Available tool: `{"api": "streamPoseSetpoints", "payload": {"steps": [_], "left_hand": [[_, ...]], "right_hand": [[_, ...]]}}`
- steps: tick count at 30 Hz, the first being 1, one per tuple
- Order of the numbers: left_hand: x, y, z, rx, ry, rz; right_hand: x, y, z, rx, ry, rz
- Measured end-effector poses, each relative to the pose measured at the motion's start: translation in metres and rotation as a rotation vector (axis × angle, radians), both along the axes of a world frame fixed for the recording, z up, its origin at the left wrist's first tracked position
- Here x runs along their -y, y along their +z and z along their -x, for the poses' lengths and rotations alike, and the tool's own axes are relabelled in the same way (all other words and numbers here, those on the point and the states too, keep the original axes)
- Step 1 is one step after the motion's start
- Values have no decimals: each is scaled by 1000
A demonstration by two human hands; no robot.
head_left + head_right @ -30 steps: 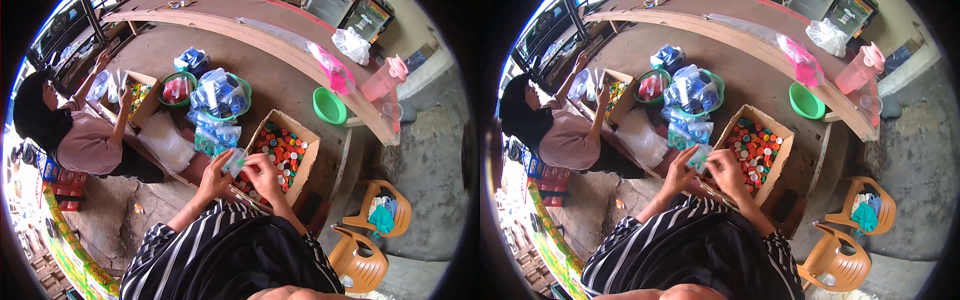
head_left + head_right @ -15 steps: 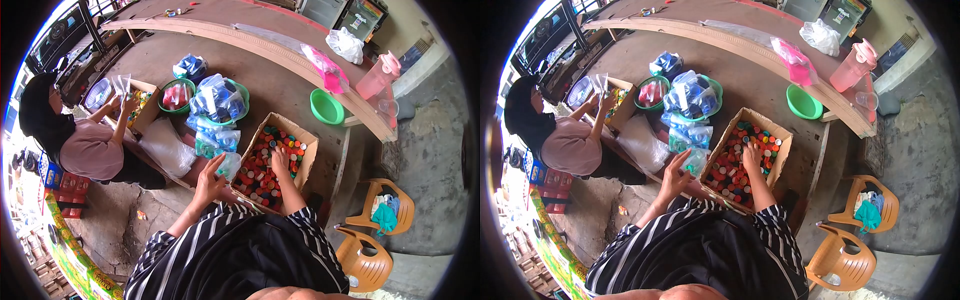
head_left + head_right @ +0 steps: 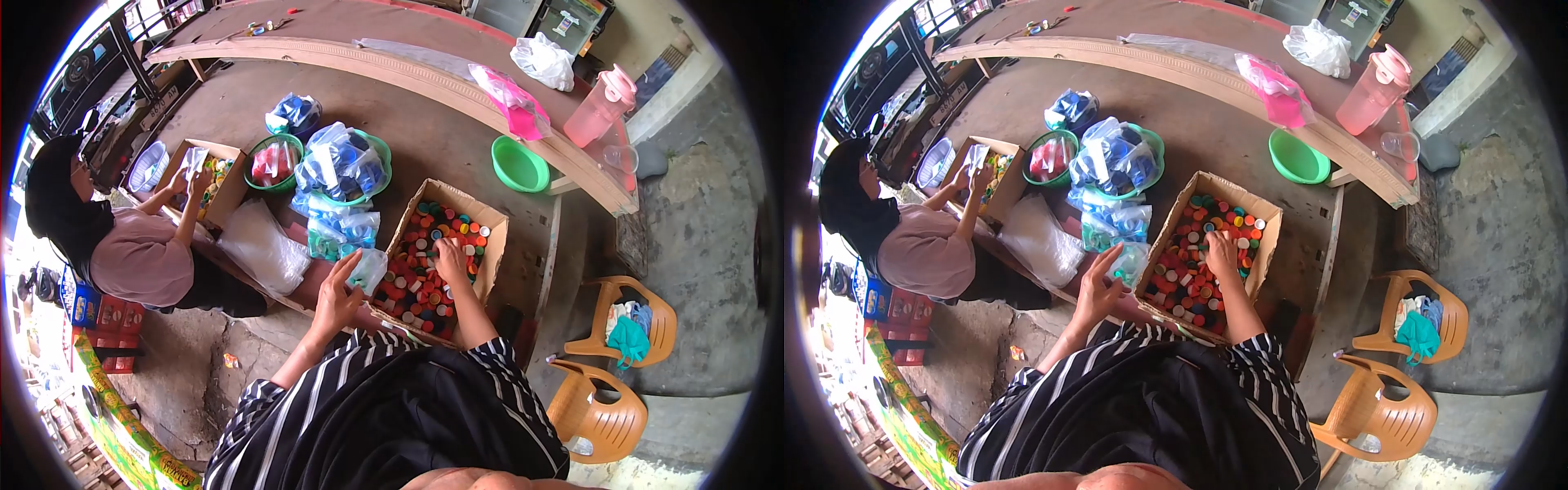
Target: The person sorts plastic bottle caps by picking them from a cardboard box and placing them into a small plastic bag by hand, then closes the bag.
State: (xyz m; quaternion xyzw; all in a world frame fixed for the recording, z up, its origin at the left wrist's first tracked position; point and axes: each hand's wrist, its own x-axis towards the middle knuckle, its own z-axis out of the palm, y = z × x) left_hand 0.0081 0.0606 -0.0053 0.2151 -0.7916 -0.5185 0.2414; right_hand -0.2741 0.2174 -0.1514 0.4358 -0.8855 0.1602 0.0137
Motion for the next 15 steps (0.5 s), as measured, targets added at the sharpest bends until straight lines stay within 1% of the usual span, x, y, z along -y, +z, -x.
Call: {"api": "streamPoseSetpoints", "payload": {"steps": [3,6,7,10,11,14,15], "left_hand": [[-1,3,-1,-2,-5,-5],[0,1,-2,8,-3,18],[0,2,-2,20,-4,4],[-2,5,0,37,-13,-20],[-3,5,1,33,-15,-17],[-3,2,3,20,-26,4],[-4,1,3,16,-30,13]], "right_hand": [[2,-1,3,230,-47,121],[-1,3,-1,714,-91,397],[-3,18,-5,997,-127,393],[-10,27,-17,1294,-82,577],[-12,29,-20,1356,-78,594],[-18,29,-28,1034,-41,462],[-20,33,-29,1011,-7,448]]}}
